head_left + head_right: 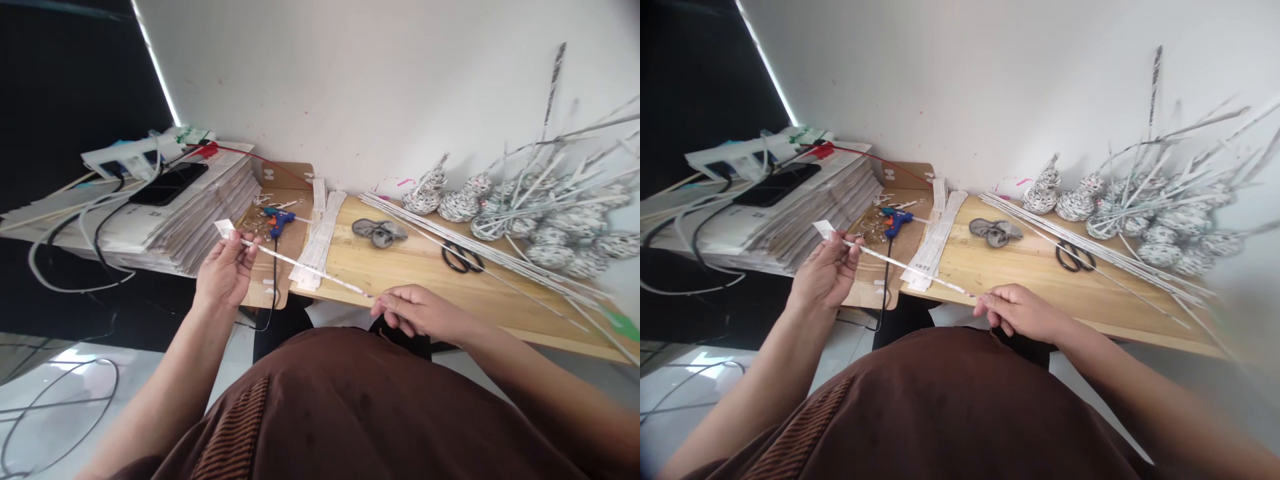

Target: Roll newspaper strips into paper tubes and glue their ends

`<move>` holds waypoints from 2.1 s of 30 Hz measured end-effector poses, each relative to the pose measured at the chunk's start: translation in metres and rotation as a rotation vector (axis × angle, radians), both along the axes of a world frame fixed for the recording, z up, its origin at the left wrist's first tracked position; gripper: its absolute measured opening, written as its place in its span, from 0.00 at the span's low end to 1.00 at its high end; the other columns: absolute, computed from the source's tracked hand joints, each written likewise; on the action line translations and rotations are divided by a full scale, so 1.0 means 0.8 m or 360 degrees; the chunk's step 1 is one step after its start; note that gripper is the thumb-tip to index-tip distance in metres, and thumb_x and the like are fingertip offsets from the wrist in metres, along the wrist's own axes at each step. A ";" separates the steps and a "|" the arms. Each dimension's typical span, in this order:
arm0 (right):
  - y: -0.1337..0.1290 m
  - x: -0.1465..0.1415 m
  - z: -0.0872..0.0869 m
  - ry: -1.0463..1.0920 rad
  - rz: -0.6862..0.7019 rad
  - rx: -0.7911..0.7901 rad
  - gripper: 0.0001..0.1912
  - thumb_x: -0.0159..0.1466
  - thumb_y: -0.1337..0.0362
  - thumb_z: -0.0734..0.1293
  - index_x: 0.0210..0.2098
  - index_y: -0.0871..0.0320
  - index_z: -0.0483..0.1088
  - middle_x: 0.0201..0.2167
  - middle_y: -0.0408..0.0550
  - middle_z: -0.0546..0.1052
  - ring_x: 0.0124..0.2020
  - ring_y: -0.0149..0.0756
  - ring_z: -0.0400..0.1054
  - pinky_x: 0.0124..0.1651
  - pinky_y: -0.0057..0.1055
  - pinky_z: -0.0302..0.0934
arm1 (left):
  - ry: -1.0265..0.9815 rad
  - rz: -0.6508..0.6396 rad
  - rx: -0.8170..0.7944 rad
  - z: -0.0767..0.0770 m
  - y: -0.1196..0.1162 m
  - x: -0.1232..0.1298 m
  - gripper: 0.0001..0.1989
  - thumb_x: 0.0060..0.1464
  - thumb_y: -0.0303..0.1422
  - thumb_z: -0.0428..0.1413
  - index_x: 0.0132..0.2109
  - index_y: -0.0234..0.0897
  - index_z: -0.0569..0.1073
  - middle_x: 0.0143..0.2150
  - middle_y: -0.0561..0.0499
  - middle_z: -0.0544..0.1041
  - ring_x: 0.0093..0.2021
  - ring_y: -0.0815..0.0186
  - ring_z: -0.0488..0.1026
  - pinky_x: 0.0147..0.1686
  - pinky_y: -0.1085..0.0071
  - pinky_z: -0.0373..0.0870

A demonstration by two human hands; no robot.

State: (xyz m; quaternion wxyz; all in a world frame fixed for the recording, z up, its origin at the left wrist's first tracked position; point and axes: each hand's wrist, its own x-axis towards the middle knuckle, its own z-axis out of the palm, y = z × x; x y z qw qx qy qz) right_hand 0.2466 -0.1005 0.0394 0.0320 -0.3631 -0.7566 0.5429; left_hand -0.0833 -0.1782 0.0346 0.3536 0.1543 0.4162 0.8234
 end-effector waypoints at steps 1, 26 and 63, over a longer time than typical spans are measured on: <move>0.000 0.001 0.000 0.0006 -0.0020 0.0063 0.21 0.65 0.47 0.60 0.39 0.57 0.74 0.27 0.44 0.73 0.20 0.27 0.63 0.25 0.27 0.56 | 0.0008 0.0004 0.0000 -0.001 0.000 -0.002 0.05 0.53 0.30 0.61 0.32 0.32 0.76 0.30 0.50 0.78 0.35 0.68 0.79 0.35 0.82 0.77; -0.012 -0.035 -0.007 0.0123 -0.0102 0.1773 0.04 0.67 0.68 0.59 0.37 0.58 0.66 0.34 0.50 0.74 0.34 0.37 0.69 0.38 0.34 0.62 | -0.0156 0.0067 -0.0103 -0.018 -0.001 0.008 0.08 0.58 0.27 0.55 0.31 0.33 0.75 0.29 0.51 0.77 0.33 0.72 0.78 0.32 0.84 0.76; -0.007 -0.039 -0.011 0.0261 -0.0085 -0.0622 0.18 0.65 0.50 0.61 0.30 0.59 0.65 0.22 0.39 0.63 0.18 0.24 0.57 0.21 0.24 0.51 | -0.0197 -0.0024 -0.0078 -0.008 -0.010 0.014 0.06 0.57 0.26 0.56 0.33 0.29 0.75 0.30 0.49 0.77 0.34 0.68 0.79 0.32 0.81 0.77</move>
